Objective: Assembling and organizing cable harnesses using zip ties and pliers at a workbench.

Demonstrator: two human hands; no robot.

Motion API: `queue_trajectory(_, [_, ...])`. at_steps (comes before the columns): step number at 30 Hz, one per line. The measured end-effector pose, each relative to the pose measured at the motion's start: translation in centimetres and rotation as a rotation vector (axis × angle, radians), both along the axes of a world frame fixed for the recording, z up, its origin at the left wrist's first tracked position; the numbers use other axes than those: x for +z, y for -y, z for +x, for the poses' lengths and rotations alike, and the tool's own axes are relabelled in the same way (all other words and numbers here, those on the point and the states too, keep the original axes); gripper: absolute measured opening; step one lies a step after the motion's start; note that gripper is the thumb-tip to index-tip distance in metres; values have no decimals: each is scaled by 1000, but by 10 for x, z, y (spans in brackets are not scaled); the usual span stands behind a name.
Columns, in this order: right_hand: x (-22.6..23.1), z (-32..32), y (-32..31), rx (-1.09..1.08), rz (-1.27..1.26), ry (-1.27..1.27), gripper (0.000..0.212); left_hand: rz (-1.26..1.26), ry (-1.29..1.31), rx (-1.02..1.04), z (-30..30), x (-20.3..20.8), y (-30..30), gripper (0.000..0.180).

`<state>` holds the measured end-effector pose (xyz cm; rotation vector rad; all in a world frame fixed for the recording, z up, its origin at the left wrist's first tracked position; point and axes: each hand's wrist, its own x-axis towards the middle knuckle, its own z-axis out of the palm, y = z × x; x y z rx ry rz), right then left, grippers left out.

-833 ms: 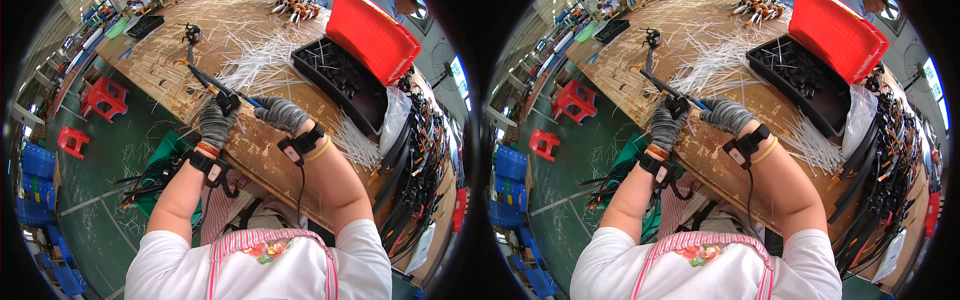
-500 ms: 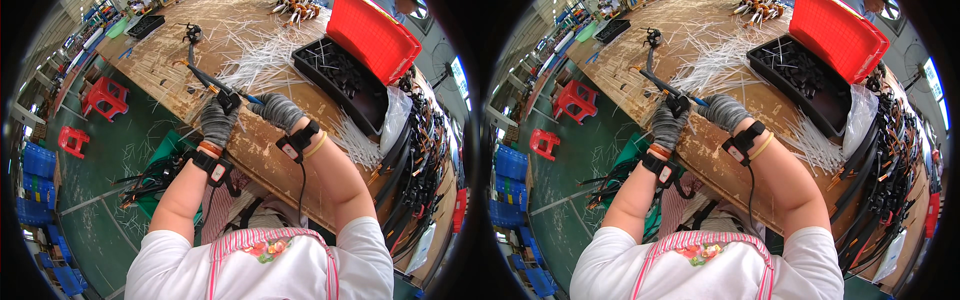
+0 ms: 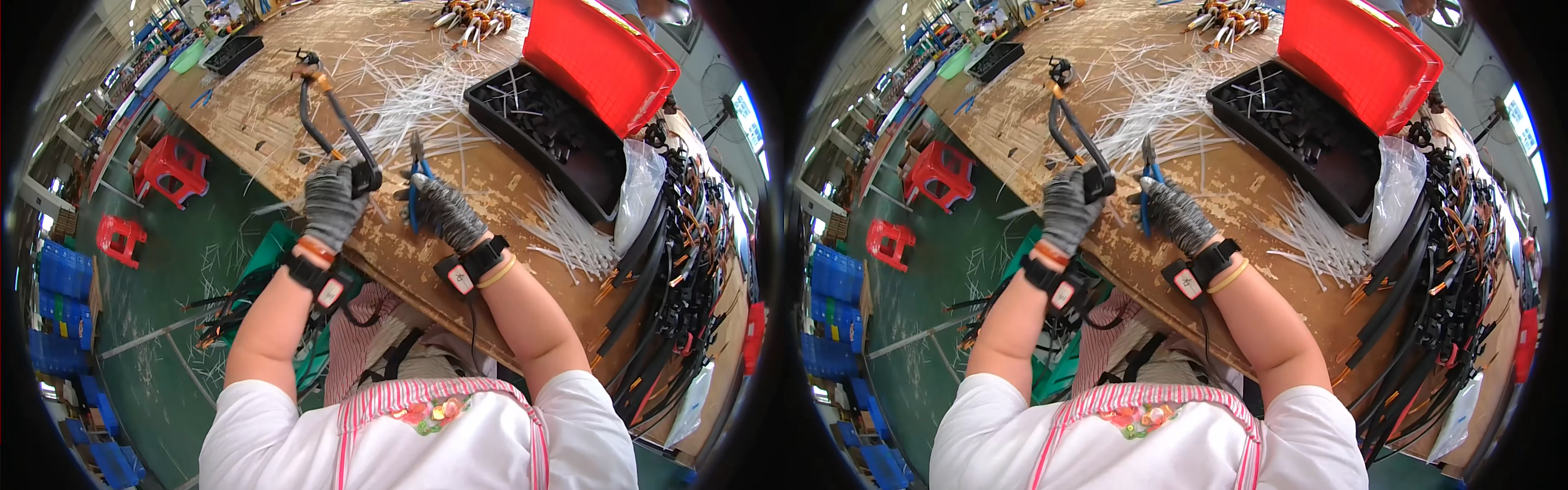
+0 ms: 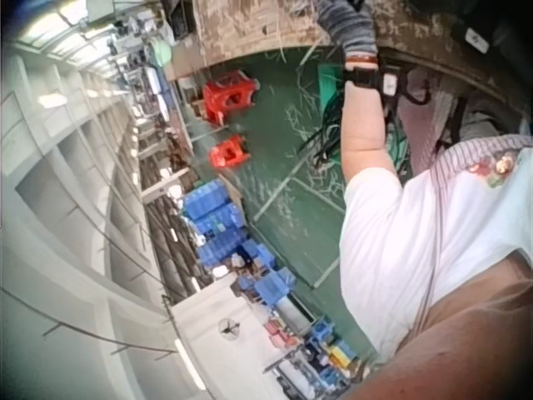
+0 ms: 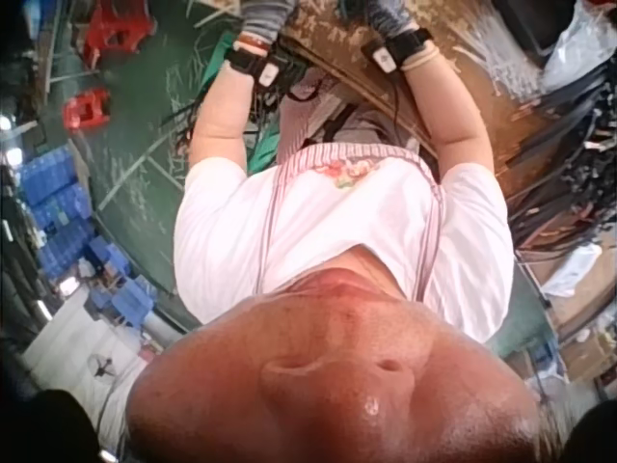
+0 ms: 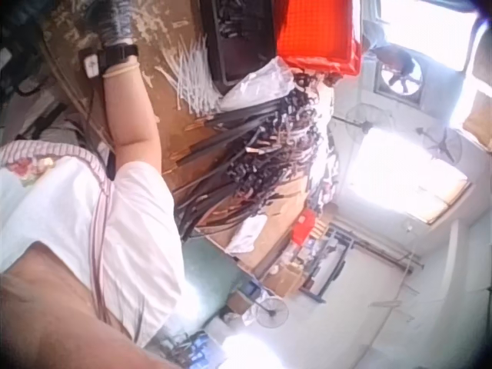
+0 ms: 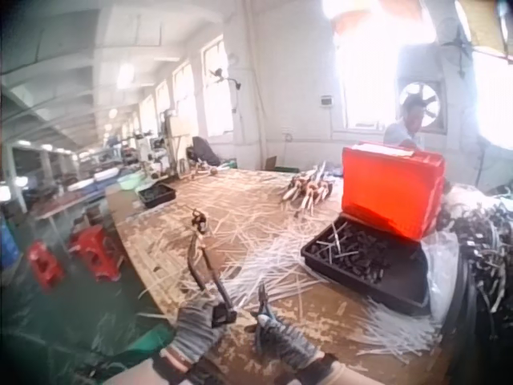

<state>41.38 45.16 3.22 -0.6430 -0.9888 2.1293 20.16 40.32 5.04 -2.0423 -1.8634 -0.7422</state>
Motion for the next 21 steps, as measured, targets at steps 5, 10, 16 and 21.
queue_trajectory(5, [-10,-2,7,181,-153,-131,43,182,-532,-308,12,78,32,42])
queue_trajectory(10, [-2,-10,36,353,-426,-349,26,213,-688,-476,28,64,60,32])
queue_trajectory(16, [1,-12,28,237,-119,-323,36,371,-272,-259,42,61,81,46])
queue_trajectory(21, [-10,-20,21,73,21,-244,38,-61,917,-162,46,11,82,53])
